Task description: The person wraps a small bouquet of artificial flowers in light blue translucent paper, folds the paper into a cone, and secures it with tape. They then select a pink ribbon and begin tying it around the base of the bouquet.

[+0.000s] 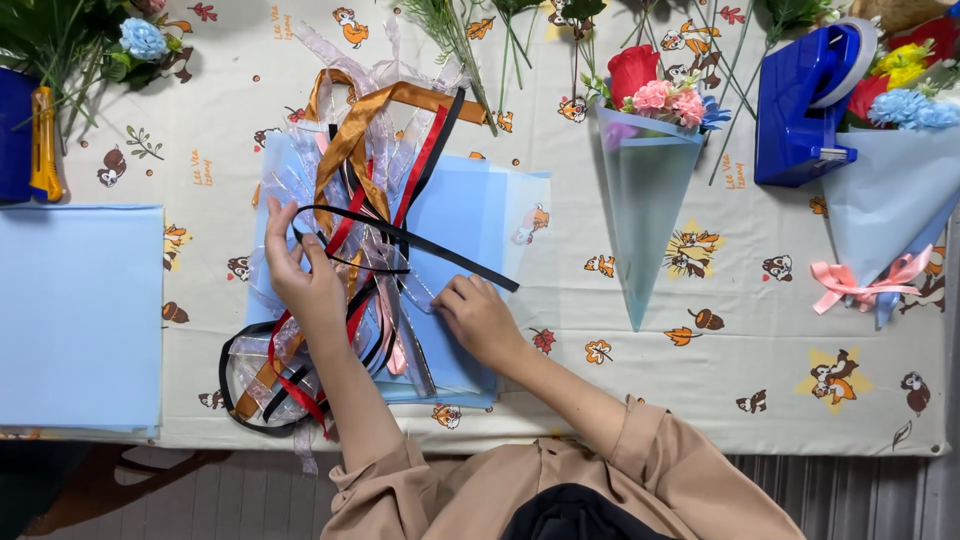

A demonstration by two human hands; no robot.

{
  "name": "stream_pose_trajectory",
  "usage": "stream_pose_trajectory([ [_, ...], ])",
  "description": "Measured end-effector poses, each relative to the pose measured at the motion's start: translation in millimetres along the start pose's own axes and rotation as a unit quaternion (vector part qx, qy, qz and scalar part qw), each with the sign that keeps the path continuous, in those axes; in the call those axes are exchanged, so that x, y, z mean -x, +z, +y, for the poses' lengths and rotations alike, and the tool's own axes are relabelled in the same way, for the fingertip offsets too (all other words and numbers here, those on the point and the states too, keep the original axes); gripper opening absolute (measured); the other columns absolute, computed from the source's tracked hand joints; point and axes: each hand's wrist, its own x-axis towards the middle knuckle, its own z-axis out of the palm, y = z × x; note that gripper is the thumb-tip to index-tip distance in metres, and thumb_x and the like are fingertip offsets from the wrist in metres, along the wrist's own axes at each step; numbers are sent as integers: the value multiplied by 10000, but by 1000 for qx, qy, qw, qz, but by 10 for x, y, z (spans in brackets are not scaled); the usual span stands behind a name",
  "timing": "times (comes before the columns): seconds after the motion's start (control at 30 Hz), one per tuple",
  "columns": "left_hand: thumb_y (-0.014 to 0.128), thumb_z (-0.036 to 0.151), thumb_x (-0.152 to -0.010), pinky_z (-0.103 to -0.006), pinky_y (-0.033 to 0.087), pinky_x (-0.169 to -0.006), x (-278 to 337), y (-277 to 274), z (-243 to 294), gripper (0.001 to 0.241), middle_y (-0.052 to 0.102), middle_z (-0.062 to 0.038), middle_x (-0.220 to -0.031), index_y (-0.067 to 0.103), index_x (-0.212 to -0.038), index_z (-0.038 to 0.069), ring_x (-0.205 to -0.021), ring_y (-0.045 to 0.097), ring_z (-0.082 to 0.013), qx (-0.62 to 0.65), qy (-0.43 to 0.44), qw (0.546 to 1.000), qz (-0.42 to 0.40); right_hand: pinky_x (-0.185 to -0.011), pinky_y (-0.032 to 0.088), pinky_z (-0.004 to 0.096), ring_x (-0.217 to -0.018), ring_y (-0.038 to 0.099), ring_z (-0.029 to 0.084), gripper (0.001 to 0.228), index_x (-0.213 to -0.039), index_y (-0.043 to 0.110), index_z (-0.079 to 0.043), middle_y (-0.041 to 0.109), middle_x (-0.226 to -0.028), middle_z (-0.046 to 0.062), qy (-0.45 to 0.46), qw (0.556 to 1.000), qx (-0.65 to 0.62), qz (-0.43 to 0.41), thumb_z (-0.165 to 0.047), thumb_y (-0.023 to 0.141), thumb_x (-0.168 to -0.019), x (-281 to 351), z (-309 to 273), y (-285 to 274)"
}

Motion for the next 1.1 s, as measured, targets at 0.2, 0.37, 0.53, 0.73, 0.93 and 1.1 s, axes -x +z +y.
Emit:
stream_pose_trajectory([
  [0.2,397,151,-944,-434,341,-974,171,46,216,205,503,-134,-1175,545,-1066,76,-1176,413,-298,-15,63,995,-81,-607,462,263,-656,556,161,64,-839,622,-106,578,-723,28,123,947,-296,-18,-143,570,-839,-123,78,-590],
  [0.37,669,344,-710,-427,197,-1025,395,343,146,477,570,39,-1125,539,-1151,215,-1155,448,-214,-36,166,931,-322,-630,461,266,-644,544,131,173,-811,630,-66,592,-728,48,104,913,-394,17,-134,493,-892,-179,9,-1126],
  [0.53,549,89,-796,-344,217,-1010,432,444,-203,296,631,134,-843,642,-985,298,-911,526,-79,-117,180,938,-274,-628,472,273,-629,557,156,202,-742,631,-31,586,-681,74,38,900,-430,63,-107,498,-875,-22,84,-1382],
  [0.73,547,201,-855,-318,266,-959,288,298,-34,151,617,116,-719,668,-905,277,-752,506,-92,-70,184,959,-203,-636,454,287,-631,532,188,281,-728,584,7,541,-652,118,10,879,-435,193,-154,438,-906,282,519,-1736],
  [0.93,575,245,-832,-248,305,-874,124,231,-18,120,578,88,-611,694,-840,257,-653,488,-109,-25,203,967,-155,-647,468,261,-665,504,158,276,-792,506,11,478,-742,105,119,846,-399,332,-170,410,-977,568,979,-1987],
  [1.1,590,199,-795,-230,434,-597,196,290,393,125,515,27,-444,701,-852,204,-452,464,-122,81,135,957,-242,-657,468,259,-648,491,150,263,-837,508,24,477,-748,102,207,850,-318,366,-142,406,-1014,913,1228,-2176],
])
